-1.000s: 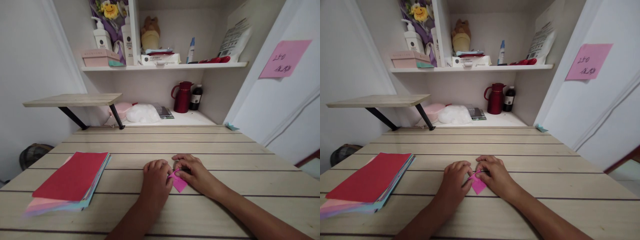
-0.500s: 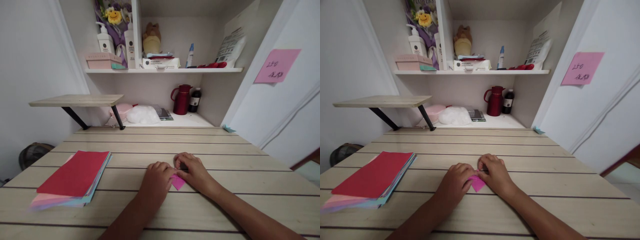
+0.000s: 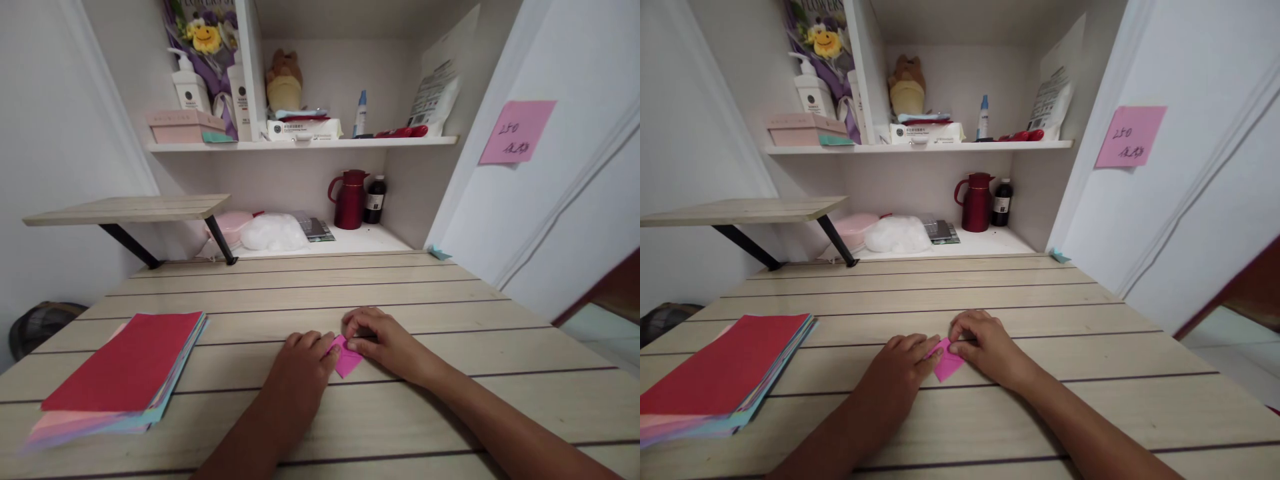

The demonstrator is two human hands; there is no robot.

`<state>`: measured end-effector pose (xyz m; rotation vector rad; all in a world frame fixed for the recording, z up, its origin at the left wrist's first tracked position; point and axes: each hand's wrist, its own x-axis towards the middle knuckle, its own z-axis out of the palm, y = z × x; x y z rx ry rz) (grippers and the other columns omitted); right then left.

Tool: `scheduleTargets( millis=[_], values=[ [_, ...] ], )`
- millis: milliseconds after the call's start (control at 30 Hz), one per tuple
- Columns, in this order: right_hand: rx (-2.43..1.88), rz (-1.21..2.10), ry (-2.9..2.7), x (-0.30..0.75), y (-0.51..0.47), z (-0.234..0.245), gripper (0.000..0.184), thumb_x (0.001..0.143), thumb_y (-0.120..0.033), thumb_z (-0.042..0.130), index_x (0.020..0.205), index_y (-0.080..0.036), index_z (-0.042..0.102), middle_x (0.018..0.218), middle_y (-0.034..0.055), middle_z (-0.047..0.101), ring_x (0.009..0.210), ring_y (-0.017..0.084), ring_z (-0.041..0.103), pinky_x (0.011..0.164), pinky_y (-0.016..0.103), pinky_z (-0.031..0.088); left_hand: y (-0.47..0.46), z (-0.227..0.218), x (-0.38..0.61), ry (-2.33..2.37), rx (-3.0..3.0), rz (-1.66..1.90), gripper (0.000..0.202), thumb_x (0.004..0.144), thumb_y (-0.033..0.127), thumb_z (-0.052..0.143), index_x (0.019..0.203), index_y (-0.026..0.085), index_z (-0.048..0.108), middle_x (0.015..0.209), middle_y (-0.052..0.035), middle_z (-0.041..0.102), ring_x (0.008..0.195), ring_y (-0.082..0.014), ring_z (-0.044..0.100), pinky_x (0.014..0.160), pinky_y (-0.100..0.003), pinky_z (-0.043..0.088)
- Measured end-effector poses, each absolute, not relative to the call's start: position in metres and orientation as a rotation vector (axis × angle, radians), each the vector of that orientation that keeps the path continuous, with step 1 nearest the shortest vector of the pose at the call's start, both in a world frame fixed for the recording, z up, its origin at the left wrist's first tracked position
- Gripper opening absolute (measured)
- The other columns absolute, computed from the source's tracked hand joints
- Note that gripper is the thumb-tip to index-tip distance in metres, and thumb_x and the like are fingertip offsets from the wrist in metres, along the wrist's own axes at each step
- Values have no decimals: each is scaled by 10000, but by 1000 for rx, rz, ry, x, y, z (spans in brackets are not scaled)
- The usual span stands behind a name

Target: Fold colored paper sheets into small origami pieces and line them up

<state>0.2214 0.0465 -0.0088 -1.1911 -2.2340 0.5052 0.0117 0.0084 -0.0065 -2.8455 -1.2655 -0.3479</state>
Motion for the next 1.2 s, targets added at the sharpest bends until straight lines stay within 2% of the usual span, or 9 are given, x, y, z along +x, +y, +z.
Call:
scheduleTargets(
  millis=[200, 333, 400, 533, 633, 733, 867, 1033, 1200],
  values=[
    [-1314, 390, -2366, 226, 48, -8, 159, 743, -256, 708, 883, -286, 639, 1098, 10, 629, 1048, 241, 554, 924, 426, 396, 12, -6, 8, -1365, -2869, -391, 404, 847, 88, 501, 1176, 284, 629, 1324, -29, 585, 1179, -252, 505, 951, -428, 386],
    [-1336, 375, -2383, 227, 46, -7, 462, 756, -239, 685, 1185, -367, 572, 1219, 27, 578, 1117, 256, 522, 945, 445, 385, 16, -5, 5, -1441, -2885, -447, 458, 787, 25, 494, 1109, 297, 673, 1299, -23, 608, 1153, -253, 524, 940, -440, 389],
    [-1296, 390, -2395, 227, 46, -7, 521, 776, -225, 661, 1255, -385, 534, 1252, 28, 566, 1146, 257, 508, 960, 446, 377, 17, -3, 5, -1485, -2903, -513, 453, 794, 20, 480, 1090, 300, 678, 1268, -14, 630, 1133, -236, 537, 943, -422, 392],
    [-1234, 468, -2421, 225, 47, -7, 416, 766, -155, 637, 1133, -352, 621, 1179, 17, 614, 1104, 252, 529, 953, 434, 389, 20, -4, 6, -1738, -2778, -784, 302, 899, 197, 497, 1177, 241, 606, 1180, -48, 664, 1086, -220, 558, 946, -400, 403],
    [-1210, 505, -2422, 222, 46, -5, 417, 750, -109, 616, 1106, -325, 616, 1144, 19, 631, 1082, 247, 538, 943, 429, 400, 21, -7, 9, -1835, -2683, -864, 242, 884, 338, 562, 1091, 220, 604, 1124, -54, 662, 1077, -235, 552, 936, -410, 395],
    [-1170, 524, -2419, 218, 41, -1, 427, 745, -91, 605, 1106, -320, 605, 1141, 12, 638, 1081, 239, 542, 947, 422, 400, 19, -9, 15, -1818, -2698, -814, 157, 826, 338, 643, 935, 234, 596, 1081, -23, 646, 1053, -234, 542, 919, -401, 378],
    [-1136, 549, -2408, 216, 38, 0, 428, 760, -99, 613, 1119, -332, 604, 1161, -5, 637, 1097, 226, 541, 957, 402, 397, 17, -12, 21, -1815, -2694, -792, 215, 753, 268, 711, 874, 228, 539, 1076, -17, 619, 1063, -236, 515, 930, -399, 350],
    [-1177, 558, -2345, 213, 43, -8, 219, 860, -268, 597, 1074, -293, 635, 1117, 25, 652, 1046, 226, 561, 938, 397, 403, 19, -18, 21, -1786, -2716, -840, 228, 749, 267, 704, 857, 224, 508, 1061, -16, 609, 1062, -230, 507, 933, -392, 343],
    [-1248, 541, -2265, 202, 44, -11, 182, 745, -173, 694, 899, -253, 640, 1012, 17, 665, 986, 228, 558, 910, 387, 398, 20, -18, 21, -1784, -2699, -832, 188, 780, 288, 662, 860, 226, 504, 1020, -19, 612, 1024, -235, 522, 911, -405, 359]
  ],
)
